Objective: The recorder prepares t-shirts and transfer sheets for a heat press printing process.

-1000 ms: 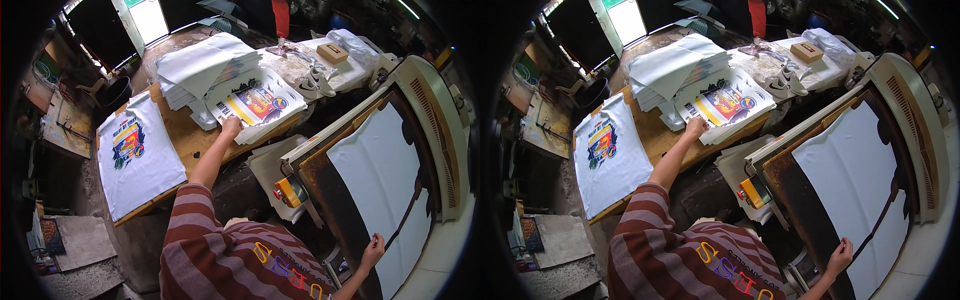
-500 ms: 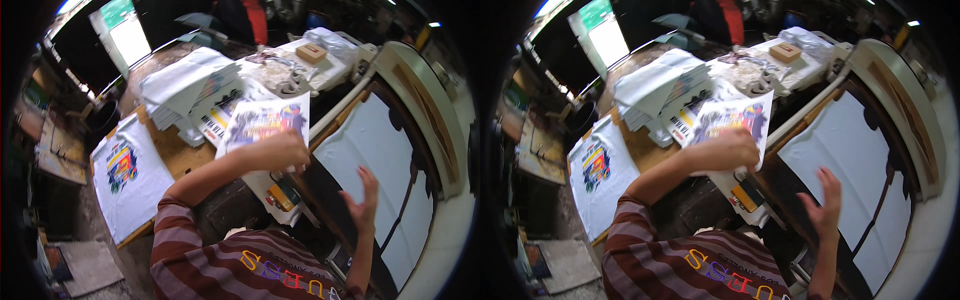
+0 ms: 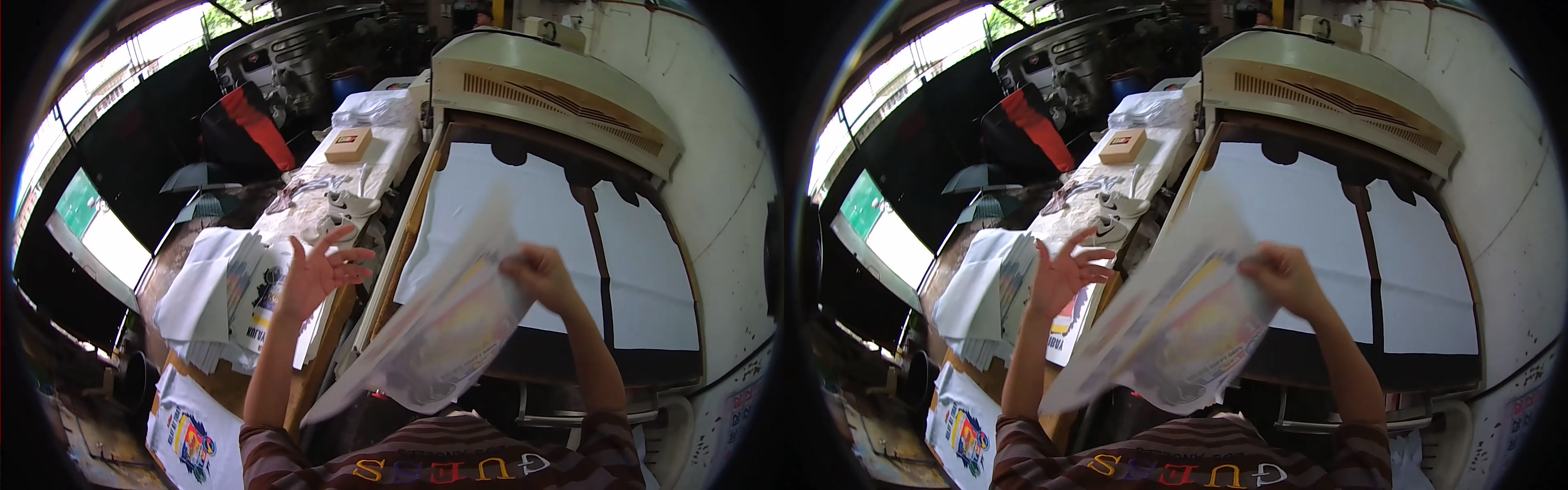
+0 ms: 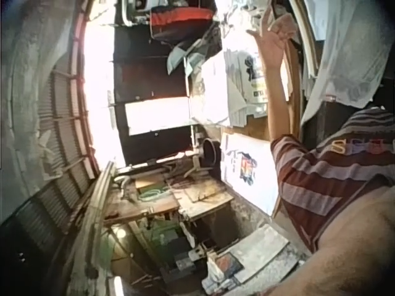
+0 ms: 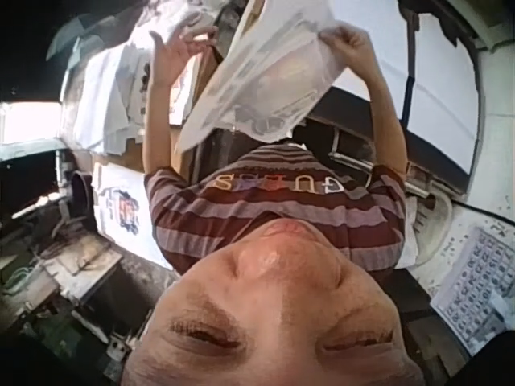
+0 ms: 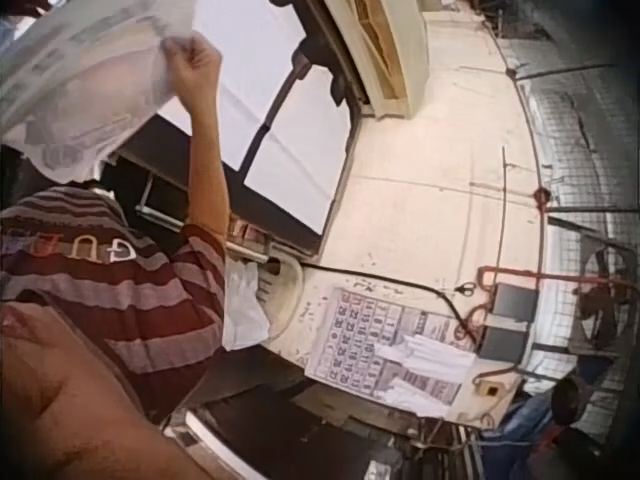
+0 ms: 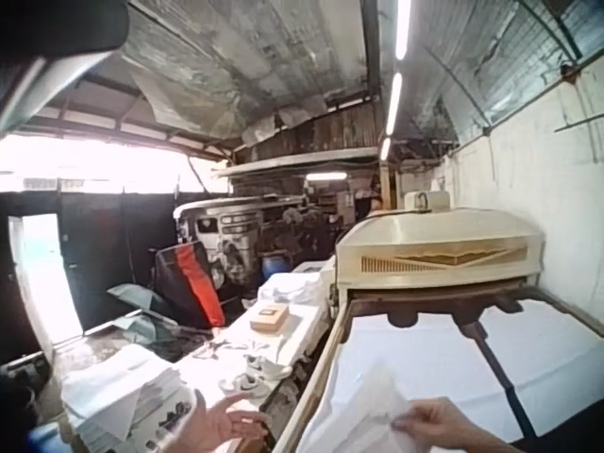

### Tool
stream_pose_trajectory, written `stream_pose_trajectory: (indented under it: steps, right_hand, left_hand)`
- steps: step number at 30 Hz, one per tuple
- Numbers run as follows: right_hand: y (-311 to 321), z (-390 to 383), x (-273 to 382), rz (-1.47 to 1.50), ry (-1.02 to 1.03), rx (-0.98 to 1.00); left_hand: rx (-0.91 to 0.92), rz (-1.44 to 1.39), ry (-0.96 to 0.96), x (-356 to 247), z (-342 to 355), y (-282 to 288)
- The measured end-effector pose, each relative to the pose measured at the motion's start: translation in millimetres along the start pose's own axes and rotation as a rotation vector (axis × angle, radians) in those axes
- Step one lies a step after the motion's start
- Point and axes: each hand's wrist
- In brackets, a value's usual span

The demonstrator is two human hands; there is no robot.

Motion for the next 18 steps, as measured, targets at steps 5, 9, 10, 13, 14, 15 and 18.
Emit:
stream_pose_trajectory:
  steps: [5, 9, 10, 13, 14, 15, 18]
  right_hand:
    - [96.1, 24.6, -59.6, 0.053, -0.05, -0.434]
    - [162.3, 29.0, -116.3, 0.084, -0.157, -0.701]
    - [177.1, 28.5, -128.4, 0.079, -0.181, -0.759]
    - [206.0, 42.4, -151.6, 0.204, -0.194, -0.806]
    - [217.3, 44.5, -160.4, 0.348, -0.204, -0.814]
    - [226.1, 40.9, -158.8, 0.218, -0.38, -0.702]
    - [215.9, 31.4, -173.1, 0.319, -0.407, -0.602]
  left_hand:
    - [0.026, -0.266, 0.36, 127.9, 26.8, -3.3]
    - [-0.136, -0.098, 0.465, 145.8, 71.0, -67.1]
    - [-0.182, 0.07, 0.499, 140.8, 87.1, -81.1]
    - [-0.065, 0.363, 0.47, 162.5, 137.3, -75.4]
    - [-0.092, 0.367, 0.481, 171.6, 152.3, -73.1]
    - [-0.147, 0.364, 0.449, 180.7, 163.7, -66.6]
    - [-0.257, 0.455, 0.515, 211.3, 193.9, -51.6]
Point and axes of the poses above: each hand's wrist, its own z-axis towards the middle knuckle, its own y-axis out of the back of the hand, x = y × z, and after that the axes turned 9 degrees about z, right-handed
